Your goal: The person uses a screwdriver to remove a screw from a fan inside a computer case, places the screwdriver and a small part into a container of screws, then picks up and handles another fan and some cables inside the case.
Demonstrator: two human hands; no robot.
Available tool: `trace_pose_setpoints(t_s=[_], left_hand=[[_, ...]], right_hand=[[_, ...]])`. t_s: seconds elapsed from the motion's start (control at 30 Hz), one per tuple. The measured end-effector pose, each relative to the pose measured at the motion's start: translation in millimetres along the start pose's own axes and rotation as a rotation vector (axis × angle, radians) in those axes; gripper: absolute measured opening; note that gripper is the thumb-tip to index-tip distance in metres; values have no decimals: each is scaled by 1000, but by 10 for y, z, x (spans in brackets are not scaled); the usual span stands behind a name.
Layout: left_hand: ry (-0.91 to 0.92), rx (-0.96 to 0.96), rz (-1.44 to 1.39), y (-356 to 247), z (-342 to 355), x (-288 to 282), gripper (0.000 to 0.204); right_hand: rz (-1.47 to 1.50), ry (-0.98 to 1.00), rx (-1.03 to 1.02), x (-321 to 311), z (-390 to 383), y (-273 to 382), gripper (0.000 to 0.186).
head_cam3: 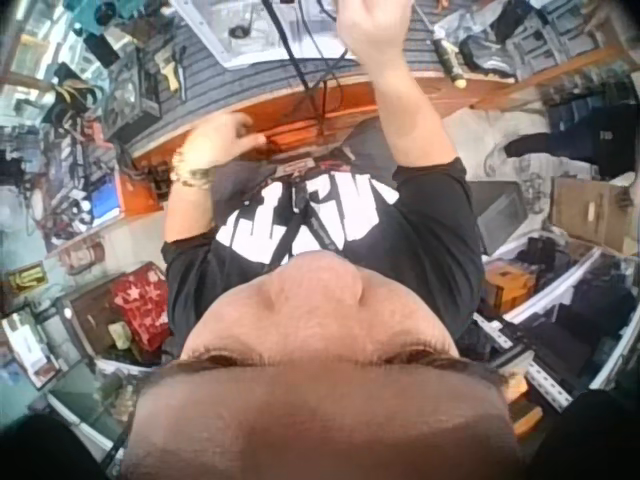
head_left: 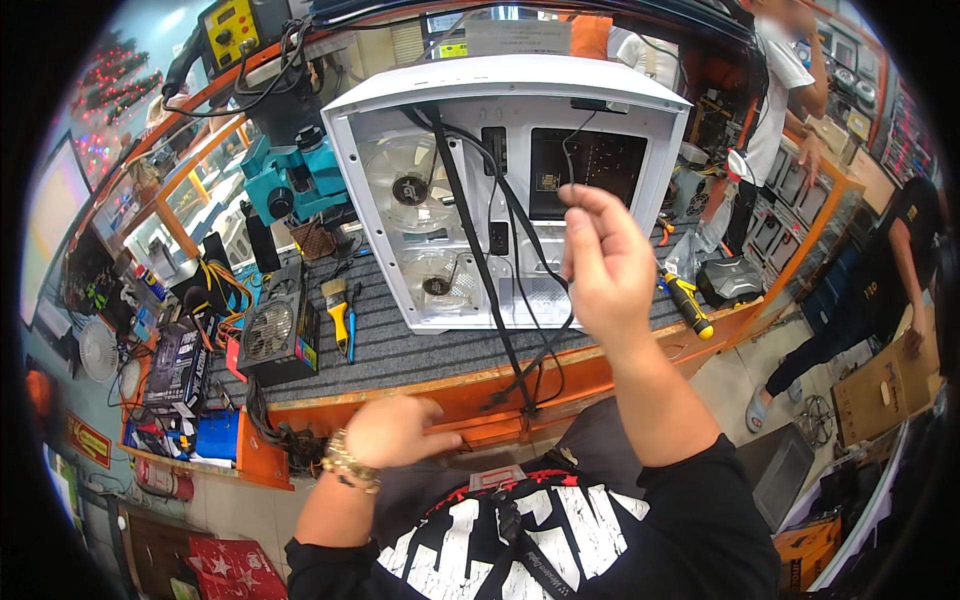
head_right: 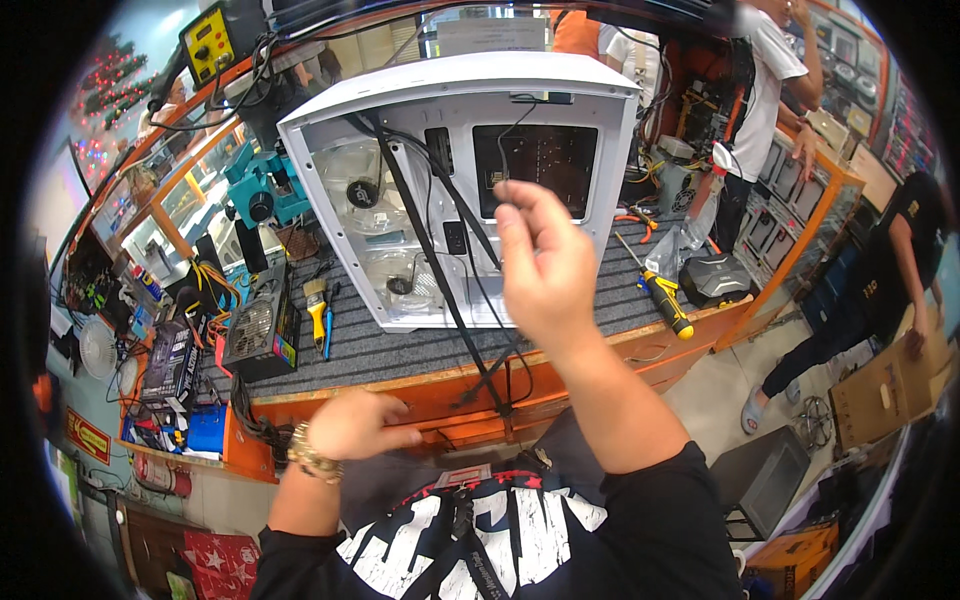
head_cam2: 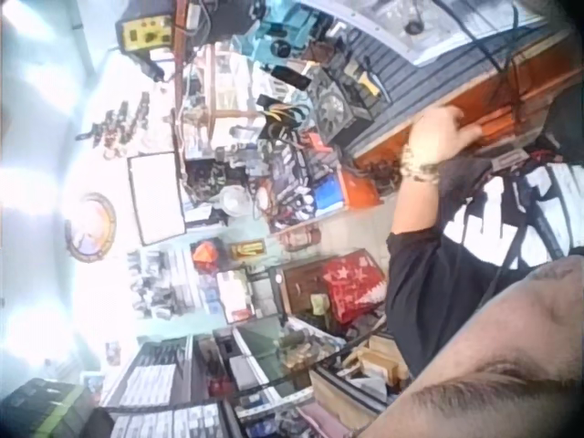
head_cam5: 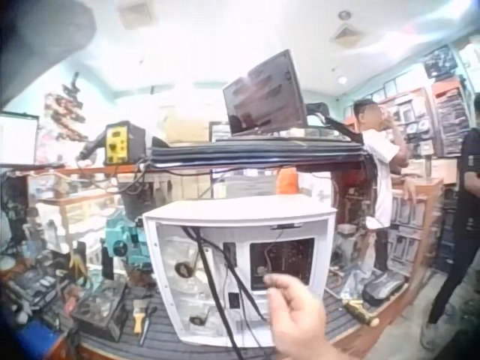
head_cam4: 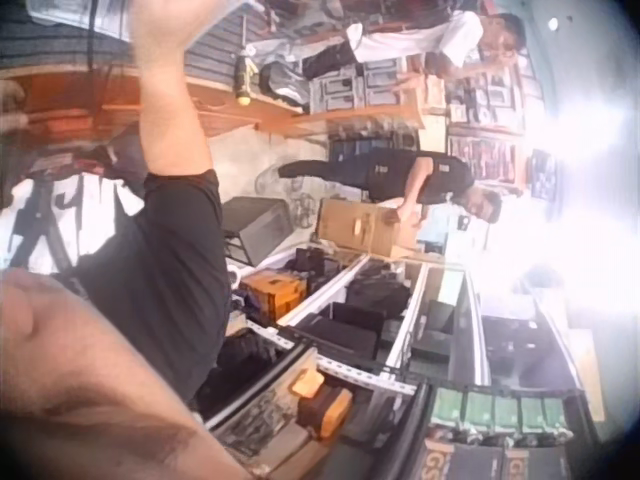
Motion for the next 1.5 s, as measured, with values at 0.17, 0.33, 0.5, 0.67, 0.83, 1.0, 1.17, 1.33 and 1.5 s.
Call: trace_pose_setpoints(t_s=[0.17, 0.33, 0.5, 0.67, 0.83, 1.0, 1.17, 1.33, 1.5], left_hand=[[-472, 289, -538, -848, 74, -1452, 24], [-385, 466, -697, -1493, 563, -1823, 38], [-395, 443, -447, -1776, 1172, -1911, 32], [-572, 535, -387, -1823, 1194, -2013, 21], [-442, 475, -532, -1880, 1334, -1915, 22], [-219, 438, -723, -2097, 1451, -1793, 24], [-283, 451, -1117, -2007, 1553, -1892, 22], [-240, 248, -1162, -1713, 1641, -1846, 22], [277, 58, -714, -1624, 1448, -1388, 28]], right_hand=[[4, 156, 104, 301, -305, 17, 16], [-48, 272, 7, 498, -364, 338, 12], [-188, 310, -171, 518, -316, 439, 13], [152, 232, 127, 30, 31, -27, 28], [173, 55, 335, -309, 698, -73, 31], [281, 55, 359, -284, 916, -180, 25], [339, 68, 400, -310, 882, -256, 19], [421, 100, 424, -371, 886, -196, 18], [515, 131, 403, -344, 930, -148, 17]])
Point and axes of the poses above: each hand's wrist, its own z-axis towards the middle knuckle, its own x-axis out of the palm, y = z × x, the point moved 9 cm from there along z, towards the middle knuckle, and after that the axes turned 11 degrees about -z, right-handed, at the moved point
